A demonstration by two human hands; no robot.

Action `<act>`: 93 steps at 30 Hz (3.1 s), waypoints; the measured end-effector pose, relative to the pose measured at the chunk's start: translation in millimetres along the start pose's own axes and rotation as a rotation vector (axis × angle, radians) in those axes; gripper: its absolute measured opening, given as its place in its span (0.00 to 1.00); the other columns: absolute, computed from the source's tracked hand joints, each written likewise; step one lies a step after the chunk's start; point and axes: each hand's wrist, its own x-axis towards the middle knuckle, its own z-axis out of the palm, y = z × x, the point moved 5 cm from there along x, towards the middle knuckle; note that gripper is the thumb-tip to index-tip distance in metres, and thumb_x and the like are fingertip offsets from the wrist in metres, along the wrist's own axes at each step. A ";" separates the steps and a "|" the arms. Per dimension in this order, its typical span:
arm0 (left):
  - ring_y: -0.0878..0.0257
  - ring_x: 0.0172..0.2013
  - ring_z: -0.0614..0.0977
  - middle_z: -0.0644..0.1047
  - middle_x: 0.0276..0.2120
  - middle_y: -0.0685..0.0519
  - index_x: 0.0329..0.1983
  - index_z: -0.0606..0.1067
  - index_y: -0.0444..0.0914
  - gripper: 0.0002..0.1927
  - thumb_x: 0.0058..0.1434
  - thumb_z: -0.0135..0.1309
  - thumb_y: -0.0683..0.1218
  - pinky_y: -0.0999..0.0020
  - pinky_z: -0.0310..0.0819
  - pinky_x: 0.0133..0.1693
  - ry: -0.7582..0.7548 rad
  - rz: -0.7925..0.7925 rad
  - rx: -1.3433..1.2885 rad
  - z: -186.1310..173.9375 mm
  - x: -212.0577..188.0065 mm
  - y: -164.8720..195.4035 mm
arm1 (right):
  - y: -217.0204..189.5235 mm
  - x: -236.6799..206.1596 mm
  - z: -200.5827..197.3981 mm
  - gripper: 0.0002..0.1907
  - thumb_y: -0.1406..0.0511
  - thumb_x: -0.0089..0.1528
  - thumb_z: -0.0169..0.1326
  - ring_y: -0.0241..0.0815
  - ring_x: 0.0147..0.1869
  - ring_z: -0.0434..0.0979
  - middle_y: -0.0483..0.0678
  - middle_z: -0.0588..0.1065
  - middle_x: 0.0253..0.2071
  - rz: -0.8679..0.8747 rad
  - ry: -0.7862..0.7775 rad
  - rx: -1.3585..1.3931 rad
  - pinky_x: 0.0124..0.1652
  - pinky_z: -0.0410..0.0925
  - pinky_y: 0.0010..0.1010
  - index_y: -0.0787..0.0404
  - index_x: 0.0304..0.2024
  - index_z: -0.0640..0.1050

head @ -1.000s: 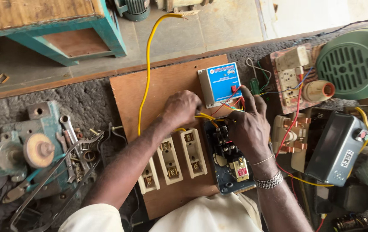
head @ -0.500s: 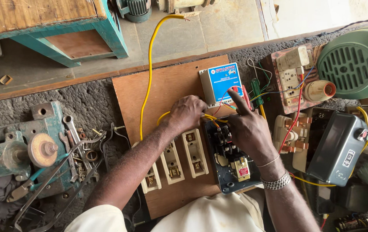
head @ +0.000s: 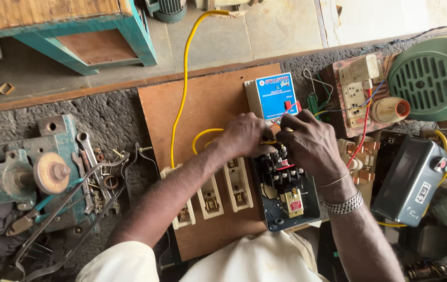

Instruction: The person connects multiple colored wires to a blue Swastik starter box and a black contactor on a wooden board. They use a screwdriver to tighten terminal screws and arrange the wires by hand.

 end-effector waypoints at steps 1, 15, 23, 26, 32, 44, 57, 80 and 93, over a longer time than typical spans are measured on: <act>0.55 0.39 0.81 0.80 0.33 0.50 0.44 0.82 0.52 0.21 0.56 0.61 0.68 0.53 0.79 0.44 0.024 -0.010 -0.002 2.7 0.4 2.3 | 2.2 -1.0 2.1 0.10 0.70 0.46 0.62 0.46 0.45 0.76 0.41 0.74 0.35 0.004 0.003 0.026 0.31 0.72 0.39 0.51 0.30 0.82; 0.52 0.33 0.86 0.82 0.29 0.52 0.33 0.80 0.49 0.05 0.54 0.62 0.51 0.54 0.82 0.39 0.275 0.026 -0.173 -7.0 -10.7 13.0 | -8.8 -7.4 19.2 0.09 0.69 0.50 0.59 0.44 0.38 0.77 0.44 0.75 0.34 -0.426 0.036 0.074 0.38 0.73 0.36 0.56 0.35 0.80; 0.52 0.30 0.86 0.82 0.26 0.51 0.27 0.78 0.46 0.03 0.53 0.60 0.48 0.54 0.82 0.37 0.322 0.070 -0.192 -13.8 -14.6 18.4 | -2.7 -9.2 26.5 0.12 0.66 0.51 0.60 0.43 0.40 0.76 0.45 0.74 0.35 -0.756 -0.064 -0.045 0.38 0.73 0.34 0.60 0.38 0.80; 0.52 0.29 0.86 0.81 0.26 0.50 0.26 0.78 0.46 0.07 0.58 0.60 0.50 0.54 0.82 0.37 0.300 0.038 -0.165 -14.4 -12.9 17.5 | 4.4 -13.0 22.6 0.16 0.67 0.52 0.60 0.42 0.44 0.78 0.46 0.76 0.40 -0.780 -0.019 -0.047 0.42 0.74 0.33 0.62 0.43 0.81; 0.50 0.32 0.85 0.83 0.29 0.50 0.34 0.80 0.46 0.12 0.51 0.65 0.55 0.51 0.81 0.36 0.320 0.106 -0.206 -15.9 -13.5 17.9 | 18.0 -22.4 16.2 0.20 0.58 0.57 0.59 0.47 0.54 0.74 0.45 0.77 0.51 -0.557 -0.031 0.182 0.54 0.67 0.41 0.54 0.51 0.81; 0.52 0.35 0.86 0.83 0.33 0.51 0.41 0.80 0.47 0.15 0.50 0.65 0.50 0.53 0.82 0.40 0.288 0.173 -0.213 -12.5 -10.2 18.3 | 34.1 -48.6 39.7 0.32 0.38 0.55 0.55 0.56 0.61 0.64 0.36 0.69 0.66 -0.329 -0.007 0.074 0.56 0.56 0.55 0.35 0.59 0.78; 0.52 0.33 0.86 0.84 0.31 0.52 0.37 0.83 0.48 0.09 0.54 0.66 0.52 0.53 0.81 0.40 0.322 0.109 -0.217 -11.0 -10.1 18.7 | 24.3 -48.5 7.6 0.29 0.49 0.60 0.56 0.51 0.62 0.70 0.48 0.76 0.57 -0.090 0.046 0.398 0.59 0.55 0.50 0.54 0.60 0.79; 0.52 0.33 0.84 0.80 0.30 0.55 0.28 0.77 0.42 0.06 0.52 0.64 0.45 0.55 0.78 0.32 0.417 0.223 -0.368 -23.0 -14.9 21.9 | -0.2 -58.7 18.8 0.23 0.54 0.57 0.64 0.54 0.57 0.75 0.50 0.78 0.53 0.043 0.191 0.389 0.63 0.63 0.48 0.61 0.49 0.82; 0.52 0.35 0.84 0.80 0.31 0.53 0.31 0.78 0.42 0.06 0.50 0.64 0.44 0.55 0.79 0.35 0.423 0.257 -0.351 -22.4 -17.5 24.7 | -15.5 -55.1 13.8 0.21 0.55 0.57 0.62 0.55 0.60 0.72 0.49 0.79 0.52 0.089 0.188 0.285 0.66 0.56 0.51 0.59 0.48 0.82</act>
